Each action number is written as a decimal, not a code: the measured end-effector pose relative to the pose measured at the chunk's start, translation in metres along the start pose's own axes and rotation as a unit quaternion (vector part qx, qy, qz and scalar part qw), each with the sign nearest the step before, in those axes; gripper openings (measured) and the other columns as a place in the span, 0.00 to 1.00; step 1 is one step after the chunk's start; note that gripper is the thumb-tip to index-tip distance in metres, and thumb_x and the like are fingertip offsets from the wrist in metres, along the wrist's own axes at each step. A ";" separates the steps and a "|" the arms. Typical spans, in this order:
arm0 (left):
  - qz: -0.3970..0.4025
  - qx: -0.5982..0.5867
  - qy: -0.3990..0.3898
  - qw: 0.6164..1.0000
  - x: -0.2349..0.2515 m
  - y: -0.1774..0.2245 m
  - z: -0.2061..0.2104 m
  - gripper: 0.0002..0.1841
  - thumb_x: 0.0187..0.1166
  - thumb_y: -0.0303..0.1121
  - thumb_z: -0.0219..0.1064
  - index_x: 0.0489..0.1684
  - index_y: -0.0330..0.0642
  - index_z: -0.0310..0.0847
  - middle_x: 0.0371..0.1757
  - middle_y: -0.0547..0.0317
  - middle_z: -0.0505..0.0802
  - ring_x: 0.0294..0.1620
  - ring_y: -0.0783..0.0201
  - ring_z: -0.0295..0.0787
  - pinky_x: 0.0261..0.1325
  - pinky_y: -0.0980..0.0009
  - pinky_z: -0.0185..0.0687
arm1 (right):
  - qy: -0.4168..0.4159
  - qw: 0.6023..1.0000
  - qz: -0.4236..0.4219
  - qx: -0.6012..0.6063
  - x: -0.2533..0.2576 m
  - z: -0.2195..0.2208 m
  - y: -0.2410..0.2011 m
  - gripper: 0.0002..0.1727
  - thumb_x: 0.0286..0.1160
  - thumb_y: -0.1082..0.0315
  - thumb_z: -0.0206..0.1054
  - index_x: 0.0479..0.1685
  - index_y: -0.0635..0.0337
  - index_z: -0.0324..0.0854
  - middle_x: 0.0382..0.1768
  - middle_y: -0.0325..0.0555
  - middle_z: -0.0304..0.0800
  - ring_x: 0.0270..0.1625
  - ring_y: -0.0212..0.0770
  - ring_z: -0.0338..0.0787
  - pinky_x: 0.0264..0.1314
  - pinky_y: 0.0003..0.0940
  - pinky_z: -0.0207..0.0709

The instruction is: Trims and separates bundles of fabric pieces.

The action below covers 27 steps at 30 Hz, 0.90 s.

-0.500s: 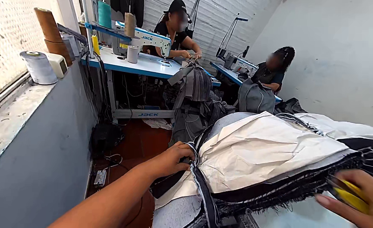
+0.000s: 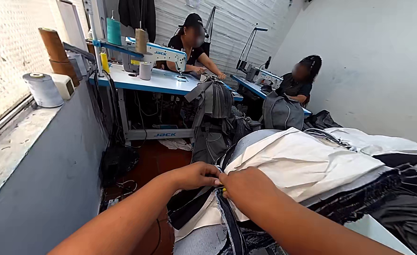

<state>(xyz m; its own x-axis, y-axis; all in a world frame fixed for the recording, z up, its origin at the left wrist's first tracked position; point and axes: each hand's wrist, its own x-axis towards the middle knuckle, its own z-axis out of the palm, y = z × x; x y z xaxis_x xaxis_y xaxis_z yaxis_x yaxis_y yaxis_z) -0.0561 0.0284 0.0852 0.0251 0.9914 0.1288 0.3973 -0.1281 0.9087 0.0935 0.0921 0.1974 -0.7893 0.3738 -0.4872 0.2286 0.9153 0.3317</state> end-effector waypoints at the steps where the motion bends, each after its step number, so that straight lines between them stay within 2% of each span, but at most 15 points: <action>1: -0.009 -0.041 -0.001 0.999 0.000 0.004 -0.001 0.12 0.87 0.27 0.60 0.61 0.28 0.79 0.49 0.57 0.90 0.48 0.77 0.83 0.60 0.74 0.78 | 0.010 1.000 0.005 -0.001 0.000 0.000 0.003 0.22 0.89 0.58 0.59 0.70 0.65 0.77 0.54 0.64 0.89 0.59 0.65 0.89 0.58 0.61 0.77; 2: -0.006 -0.078 -0.004 0.997 0.001 0.008 -0.002 0.14 0.88 0.25 0.58 0.67 0.30 0.71 0.49 0.58 0.90 0.49 0.78 0.84 0.62 0.73 0.79 | 0.026 1.000 0.009 0.001 -0.002 -0.001 0.007 0.21 0.88 0.56 0.61 0.65 0.65 0.80 0.51 0.63 0.90 0.56 0.65 0.90 0.56 0.62 0.78; 3: 0.005 -0.105 -0.003 0.994 0.004 0.012 -0.003 0.13 0.87 0.24 0.57 0.66 0.33 0.69 0.46 0.62 0.90 0.47 0.79 0.85 0.59 0.75 0.79 | 0.044 0.999 0.010 -0.005 -0.004 -0.002 0.013 0.20 0.87 0.55 0.62 0.61 0.64 0.83 0.47 0.61 0.91 0.53 0.63 0.91 0.54 0.61 0.78; 5: 0.036 -0.145 0.016 0.989 0.015 0.021 -0.003 0.06 0.87 0.23 0.57 0.54 0.35 0.75 0.36 0.67 0.87 0.38 0.81 0.82 0.48 0.79 0.78 | 0.071 0.997 -0.005 -0.035 -0.009 -0.008 0.022 0.22 0.85 0.50 0.64 0.55 0.62 0.86 0.42 0.56 0.92 0.49 0.59 0.92 0.52 0.57 0.78; 7: 0.053 -0.174 0.050 0.982 0.029 0.028 -0.005 0.10 0.90 0.25 0.52 0.54 0.34 0.81 0.35 0.66 0.88 0.33 0.80 0.81 0.39 0.80 0.77 | 0.109 0.990 -0.094 -0.015 -0.010 -0.009 0.025 0.22 0.81 0.47 0.67 0.49 0.60 0.88 0.38 0.54 0.92 0.44 0.56 0.91 0.51 0.56 0.75; 8: 0.056 -0.166 0.061 0.983 0.035 0.029 -0.010 0.14 0.92 0.27 0.49 0.60 0.34 0.80 0.40 0.63 0.89 0.34 0.79 0.82 0.39 0.79 0.79 | 0.101 0.986 -0.136 0.004 -0.007 -0.009 0.023 0.21 0.80 0.48 0.69 0.52 0.58 0.87 0.41 0.52 0.92 0.46 0.54 0.91 0.51 0.56 0.76; 10: 0.035 -0.066 0.099 0.992 0.038 0.032 -0.024 0.18 0.94 0.28 0.45 0.75 0.36 0.73 0.45 0.53 0.89 0.36 0.72 0.83 0.42 0.73 0.80 | 0.051 0.985 -0.163 0.006 0.007 -0.008 0.016 0.20 0.80 0.59 0.67 0.69 0.52 0.82 0.56 0.50 0.89 0.55 0.54 0.90 0.54 0.56 0.78; 12: -0.013 0.036 0.161 0.986 0.024 0.034 -0.034 0.22 0.95 0.28 0.44 0.85 0.39 0.65 0.50 0.43 0.91 0.41 0.60 0.89 0.49 0.61 0.86 | 0.010 0.991 -0.136 -0.010 0.021 -0.006 0.020 0.22 0.79 0.65 0.66 0.73 0.52 0.81 0.64 0.51 0.87 0.60 0.56 0.88 0.58 0.58 0.78; 13: -0.051 0.071 0.207 0.975 0.013 0.035 -0.034 0.21 0.96 0.31 0.44 0.83 0.38 0.67 0.46 0.44 0.92 0.39 0.56 0.90 0.46 0.57 0.87 | 0.006 0.993 -0.121 -0.007 0.024 -0.006 0.025 0.19 0.79 0.65 0.68 0.68 0.54 0.84 0.61 0.52 0.88 0.60 0.56 0.88 0.58 0.59 0.77; 15: -0.145 0.103 0.261 0.949 -0.013 0.034 -0.017 0.21 0.96 0.41 0.47 0.58 0.34 0.81 0.34 0.46 0.90 0.32 0.53 0.89 0.41 0.51 0.86 | 0.012 0.994 -0.104 0.008 0.024 -0.010 0.036 0.15 0.76 0.62 0.71 0.57 0.57 0.88 0.52 0.53 0.91 0.57 0.55 0.89 0.56 0.58 0.77; 16: -0.200 0.096 0.228 0.948 -0.023 0.034 0.000 0.26 0.95 0.48 0.49 0.48 0.33 0.86 0.32 0.46 0.91 0.32 0.53 0.89 0.42 0.50 0.87 | 0.004 0.995 -0.101 0.023 0.025 -0.011 0.040 0.15 0.76 0.59 0.72 0.55 0.58 0.88 0.51 0.52 0.90 0.56 0.54 0.88 0.56 0.57 0.77; 18: -0.261 0.059 0.113 0.957 -0.030 0.032 0.036 0.32 0.91 0.56 0.52 0.42 0.31 0.88 0.34 0.44 0.91 0.35 0.51 0.88 0.47 0.47 0.83 | -0.022 0.992 -0.100 0.075 0.030 -0.010 0.045 0.24 0.76 0.50 0.75 0.59 0.60 0.86 0.54 0.52 0.87 0.57 0.52 0.87 0.59 0.56 0.77; 20: -0.237 0.041 0.076 0.968 -0.029 0.024 0.056 0.29 0.91 0.53 0.55 0.40 0.30 0.84 0.33 0.44 0.86 0.37 0.50 0.83 0.48 0.48 0.78 | -0.036 0.991 -0.073 0.105 0.034 -0.011 0.045 0.32 0.77 0.42 0.70 0.68 0.59 0.80 0.60 0.52 0.84 0.58 0.51 0.86 0.62 0.55 0.78; 23: -0.159 0.056 0.153 0.974 -0.030 0.015 0.074 0.24 0.93 0.45 0.54 0.36 0.29 0.81 0.31 0.45 0.84 0.37 0.51 0.82 0.47 0.53 0.76 | -0.061 0.997 -0.016 0.035 0.032 -0.018 0.031 0.30 0.88 0.42 0.55 0.73 0.57 0.76 0.67 0.55 0.81 0.64 0.56 0.86 0.65 0.59 0.76; 27: -0.016 0.136 0.327 0.935 -0.034 -0.017 0.104 0.21 0.89 0.38 0.57 0.27 0.30 0.81 0.23 0.46 0.85 0.27 0.53 0.85 0.35 0.58 0.80 | -0.043 0.997 -0.058 -0.034 0.035 -0.020 0.027 0.25 0.85 0.45 0.62 0.64 0.57 0.84 0.54 0.54 0.91 0.61 0.56 0.88 0.61 0.59 0.75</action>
<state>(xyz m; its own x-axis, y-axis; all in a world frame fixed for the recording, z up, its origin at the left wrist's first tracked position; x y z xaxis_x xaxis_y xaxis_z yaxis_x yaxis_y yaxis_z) 0.0316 -0.0001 0.0245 -0.5224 0.7536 0.3990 0.6091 0.0024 0.7931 0.0604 0.1268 0.2053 -0.7561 0.2805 -0.5913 0.0979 0.9418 0.3216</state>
